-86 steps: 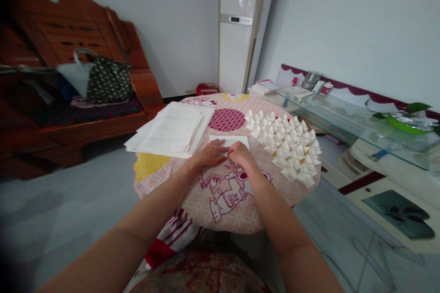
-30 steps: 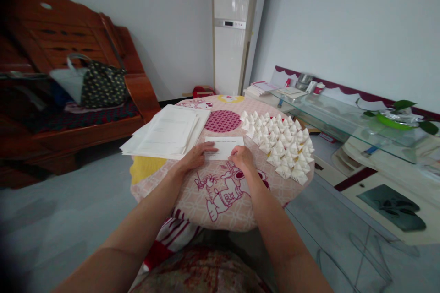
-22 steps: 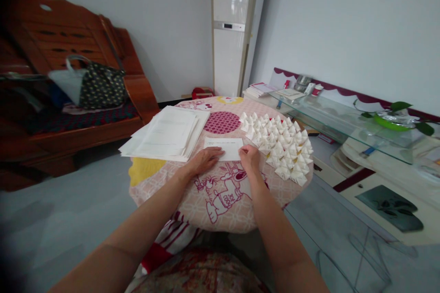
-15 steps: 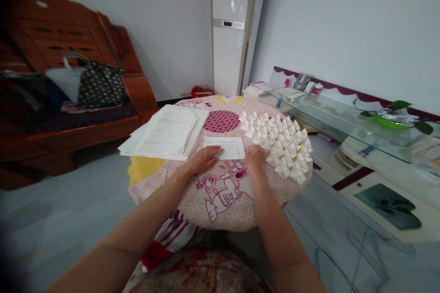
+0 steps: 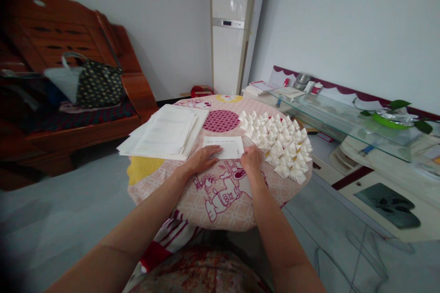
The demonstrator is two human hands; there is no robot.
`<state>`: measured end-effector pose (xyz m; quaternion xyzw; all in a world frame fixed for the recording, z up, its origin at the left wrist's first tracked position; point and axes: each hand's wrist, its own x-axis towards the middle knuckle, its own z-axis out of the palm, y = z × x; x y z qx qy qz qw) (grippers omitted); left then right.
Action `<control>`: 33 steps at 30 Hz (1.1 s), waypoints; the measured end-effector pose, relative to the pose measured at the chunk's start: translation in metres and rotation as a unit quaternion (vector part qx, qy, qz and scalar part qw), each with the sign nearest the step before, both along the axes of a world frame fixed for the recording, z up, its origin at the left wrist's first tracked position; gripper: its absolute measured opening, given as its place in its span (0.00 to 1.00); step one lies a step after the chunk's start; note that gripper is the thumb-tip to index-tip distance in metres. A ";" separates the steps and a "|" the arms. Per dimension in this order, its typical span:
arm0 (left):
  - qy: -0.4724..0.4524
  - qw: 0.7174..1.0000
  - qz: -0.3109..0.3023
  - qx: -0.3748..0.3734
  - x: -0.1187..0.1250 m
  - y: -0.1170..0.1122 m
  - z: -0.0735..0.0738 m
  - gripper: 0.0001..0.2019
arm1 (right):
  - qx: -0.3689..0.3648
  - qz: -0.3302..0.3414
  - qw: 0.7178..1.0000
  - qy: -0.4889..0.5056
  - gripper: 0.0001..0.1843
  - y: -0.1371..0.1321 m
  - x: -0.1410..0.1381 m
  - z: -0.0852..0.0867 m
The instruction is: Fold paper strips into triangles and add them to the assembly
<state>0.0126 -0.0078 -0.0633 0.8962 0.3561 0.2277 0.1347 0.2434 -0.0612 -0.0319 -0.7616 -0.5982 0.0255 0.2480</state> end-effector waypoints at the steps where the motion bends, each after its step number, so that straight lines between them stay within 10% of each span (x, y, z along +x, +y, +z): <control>1: 0.000 1.000 0.001 0.000 0.000 0.000 0.000 0.23 | 0.007 -0.001 1.000 0.017 0.19 0.000 0.000 0.000; 15: -0.018 1.000 0.014 0.003 0.002 -0.001 0.003 0.23 | 0.065 -0.004 0.987 0.143 0.09 0.002 -0.003 0.003; 24: -0.144 0.987 0.062 0.031 0.001 -0.011 0.029 0.24 | 0.259 0.064 0.913 0.310 0.09 -0.006 -0.004 0.020; 33: -0.145 0.976 0.003 0.164 0.013 -0.047 0.116 0.26 | 0.239 0.255 0.901 0.256 0.09 -0.032 -0.019 0.083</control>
